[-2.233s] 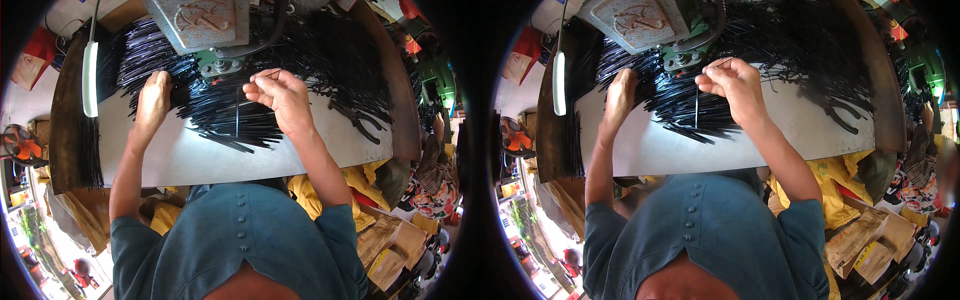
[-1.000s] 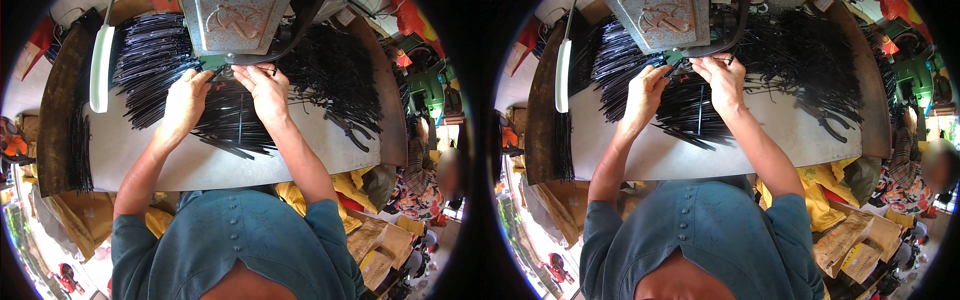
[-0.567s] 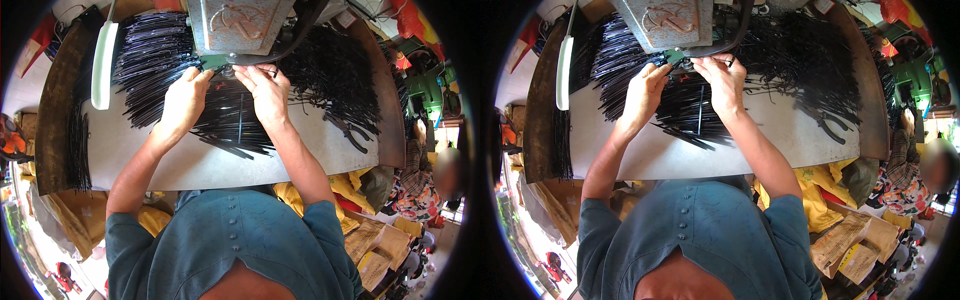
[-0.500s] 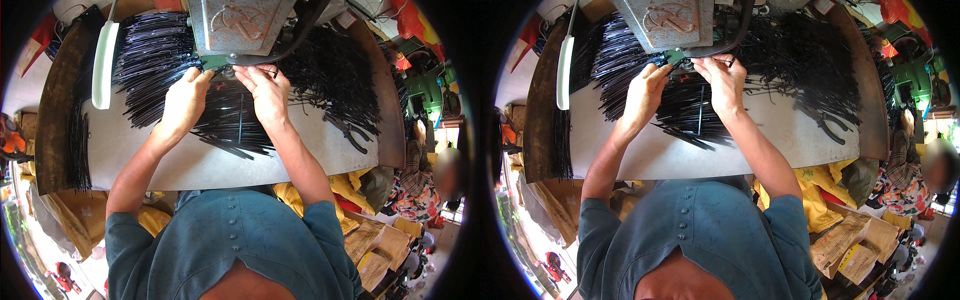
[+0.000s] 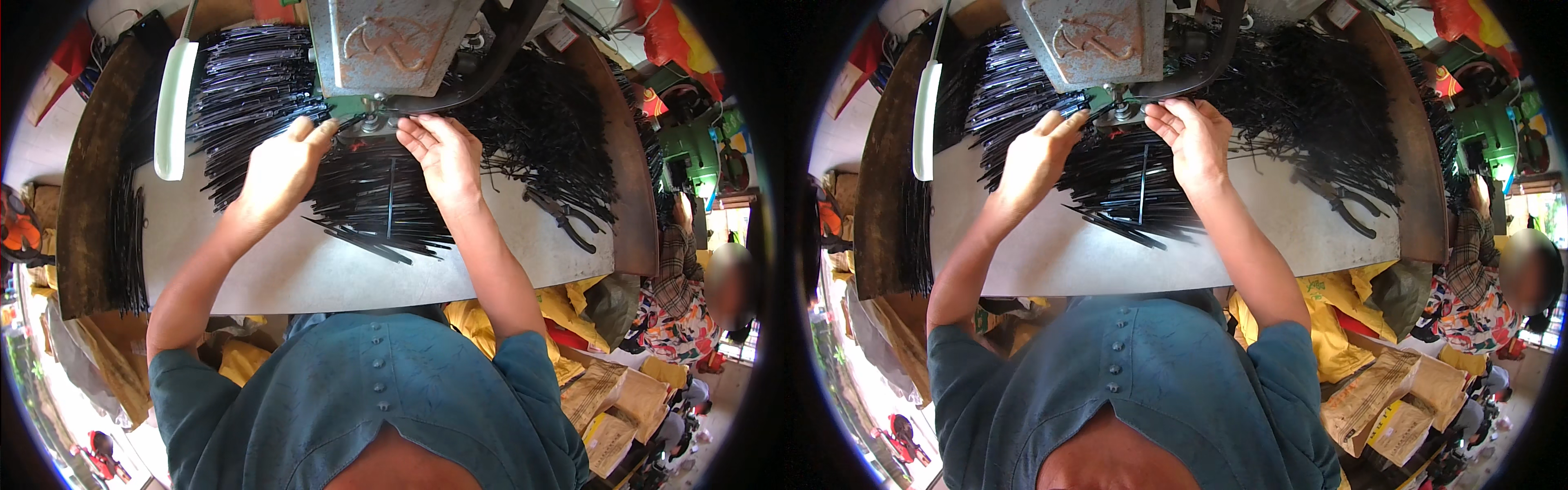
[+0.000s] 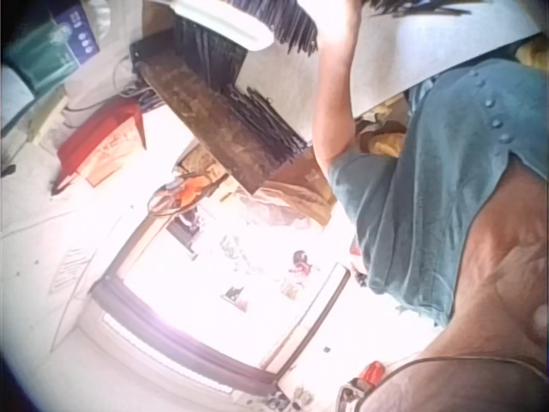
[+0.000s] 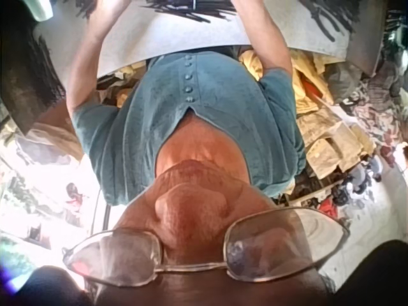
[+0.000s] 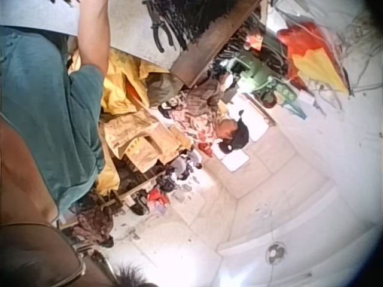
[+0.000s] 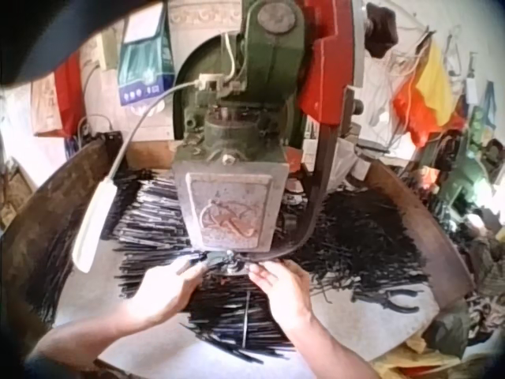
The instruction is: The person approaches a workbench and assembles umbrella rib components by joining plastic ribs with wire pieces and pressing them with a machine.
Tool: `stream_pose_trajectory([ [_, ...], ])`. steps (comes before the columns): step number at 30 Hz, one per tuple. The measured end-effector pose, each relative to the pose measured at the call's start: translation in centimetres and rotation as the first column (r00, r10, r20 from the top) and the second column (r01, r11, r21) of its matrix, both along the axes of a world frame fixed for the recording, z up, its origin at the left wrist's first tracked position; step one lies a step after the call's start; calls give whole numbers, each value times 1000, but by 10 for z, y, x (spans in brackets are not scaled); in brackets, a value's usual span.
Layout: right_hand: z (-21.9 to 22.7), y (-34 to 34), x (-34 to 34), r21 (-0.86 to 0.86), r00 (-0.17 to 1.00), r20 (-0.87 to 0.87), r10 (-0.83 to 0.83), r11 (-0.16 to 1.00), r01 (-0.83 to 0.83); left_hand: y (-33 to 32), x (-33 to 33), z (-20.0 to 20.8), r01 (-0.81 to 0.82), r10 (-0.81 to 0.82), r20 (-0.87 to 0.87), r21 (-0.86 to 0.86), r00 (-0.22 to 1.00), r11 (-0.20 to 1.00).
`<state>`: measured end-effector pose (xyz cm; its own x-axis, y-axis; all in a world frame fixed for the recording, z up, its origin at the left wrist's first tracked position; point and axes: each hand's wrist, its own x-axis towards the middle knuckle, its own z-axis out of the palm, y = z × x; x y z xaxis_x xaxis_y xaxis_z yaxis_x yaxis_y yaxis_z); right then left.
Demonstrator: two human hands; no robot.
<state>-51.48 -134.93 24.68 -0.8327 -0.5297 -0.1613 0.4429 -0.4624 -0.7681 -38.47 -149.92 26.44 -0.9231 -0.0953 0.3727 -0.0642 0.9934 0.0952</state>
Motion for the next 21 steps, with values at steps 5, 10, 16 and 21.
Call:
stream_pose_trajectory([
  [5, 2, 11, 1, 88, 998, 56, 10, 996, -15, -13, 19, 13, -254, 40, 272, 822, 962, 510],
  [10, 14, 22, 17, 470, 867, -118, 485, 796, -381, 7, 29, 13, -345, -144, 335, 937, 931, -51],
  [16, 14, 9, 24, 338, 808, -49, 587, 771, -539, 32, 20, 8, -278, -230, 233, 942, 945, -188],
  [21, 11, 13, 4, 204, 819, -27, 574, 805, -557, 26, 13, 14, -316, -303, 302, 949, 904, 1],
])
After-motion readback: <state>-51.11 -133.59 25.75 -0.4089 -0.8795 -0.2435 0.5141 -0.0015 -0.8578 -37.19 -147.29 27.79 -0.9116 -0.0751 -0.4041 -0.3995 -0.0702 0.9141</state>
